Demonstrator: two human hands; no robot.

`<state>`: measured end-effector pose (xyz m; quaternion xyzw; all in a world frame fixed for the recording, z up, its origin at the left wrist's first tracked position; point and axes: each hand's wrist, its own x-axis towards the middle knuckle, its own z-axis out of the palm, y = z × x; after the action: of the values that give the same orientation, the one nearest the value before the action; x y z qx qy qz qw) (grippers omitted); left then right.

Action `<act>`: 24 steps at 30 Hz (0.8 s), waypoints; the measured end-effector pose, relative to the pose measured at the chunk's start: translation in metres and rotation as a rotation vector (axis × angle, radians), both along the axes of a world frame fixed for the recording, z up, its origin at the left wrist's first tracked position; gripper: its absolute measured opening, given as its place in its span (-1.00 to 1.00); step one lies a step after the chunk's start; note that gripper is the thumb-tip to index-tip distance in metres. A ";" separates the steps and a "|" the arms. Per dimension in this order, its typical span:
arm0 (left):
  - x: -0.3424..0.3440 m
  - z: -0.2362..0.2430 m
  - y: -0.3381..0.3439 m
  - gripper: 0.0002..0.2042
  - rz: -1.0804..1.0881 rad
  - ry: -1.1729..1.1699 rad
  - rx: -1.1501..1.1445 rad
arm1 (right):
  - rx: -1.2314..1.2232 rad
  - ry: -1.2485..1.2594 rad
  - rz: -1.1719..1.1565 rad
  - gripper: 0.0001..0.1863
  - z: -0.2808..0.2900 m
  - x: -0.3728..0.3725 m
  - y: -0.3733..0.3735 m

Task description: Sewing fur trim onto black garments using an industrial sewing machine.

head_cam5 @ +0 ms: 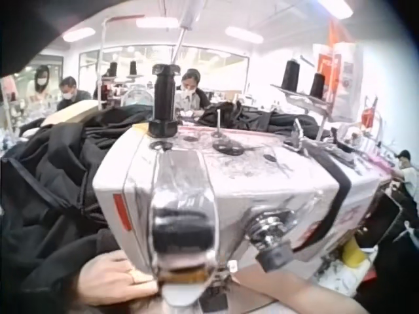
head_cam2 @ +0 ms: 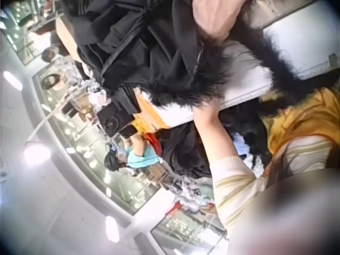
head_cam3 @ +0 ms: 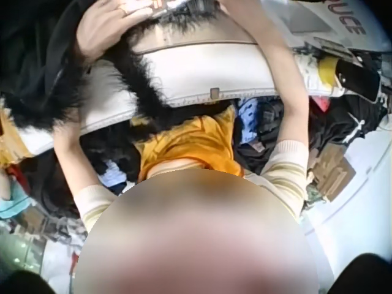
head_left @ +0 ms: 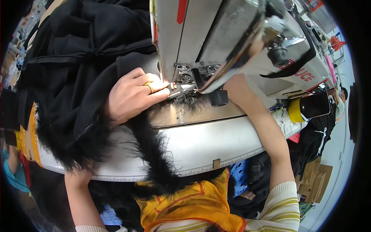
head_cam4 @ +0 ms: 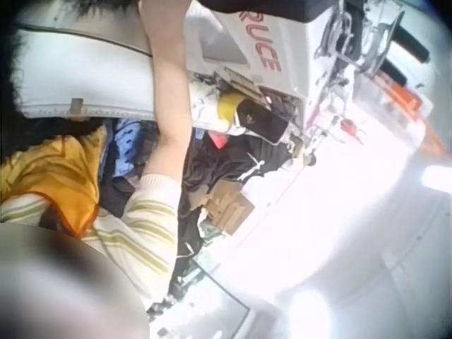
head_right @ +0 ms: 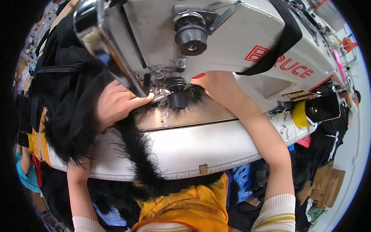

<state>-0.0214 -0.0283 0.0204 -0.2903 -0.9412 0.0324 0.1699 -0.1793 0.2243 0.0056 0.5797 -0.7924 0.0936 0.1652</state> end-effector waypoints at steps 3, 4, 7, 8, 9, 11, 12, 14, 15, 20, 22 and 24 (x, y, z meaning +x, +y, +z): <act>0.000 -0.001 0.001 -0.73 -0.001 0.000 0.117 | -0.067 0.010 0.027 -0.70 0.002 -0.002 -0.009; -0.001 -0.002 0.002 -0.69 -0.005 0.006 0.115 | -0.105 0.012 0.048 -0.69 0.002 -0.004 -0.011; 0.005 -0.001 0.005 -0.66 0.075 -0.124 0.257 | 0.080 -0.058 -0.018 -0.67 0.002 -0.006 -0.009; 0.010 -0.001 0.006 -0.65 0.101 -0.101 0.253 | 0.031 -0.005 0.010 -0.65 0.004 -0.005 -0.004; 0.018 0.001 0.006 -0.65 0.057 -0.064 0.256 | 0.039 0.010 0.015 -0.63 0.006 -0.003 -0.001; 0.041 0.004 0.008 -0.67 0.080 -0.143 0.291 | 0.031 0.188 0.231 -0.55 0.015 0.003 0.014; 0.052 0.005 0.011 -0.69 0.072 -0.120 0.318 | 0.087 0.147 0.249 -0.34 0.018 0.009 0.019; 0.066 0.007 0.016 -0.66 0.065 -0.086 0.293 | 0.167 0.184 0.198 -0.25 0.025 0.017 0.021; 0.068 0.007 0.019 -0.66 0.068 -0.043 0.319 | 0.284 0.253 0.127 -0.15 0.027 0.019 0.017; 0.047 0.004 0.036 -0.60 0.210 -0.078 0.198 | 0.298 -0.074 0.264 -0.31 0.026 0.035 -0.003; 0.040 0.001 0.036 -0.59 0.105 0.051 0.045 | 0.297 -0.139 0.205 -0.31 0.022 0.036 -0.007; 0.041 -0.003 0.033 -0.60 0.053 0.092 0.172 | 0.319 -0.137 0.162 -0.33 0.018 0.035 -0.007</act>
<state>0.0194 0.0042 0.0177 -0.2478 -0.9390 -0.0310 0.2362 -0.1445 0.2172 0.0240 0.6528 -0.7572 0.0192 0.0089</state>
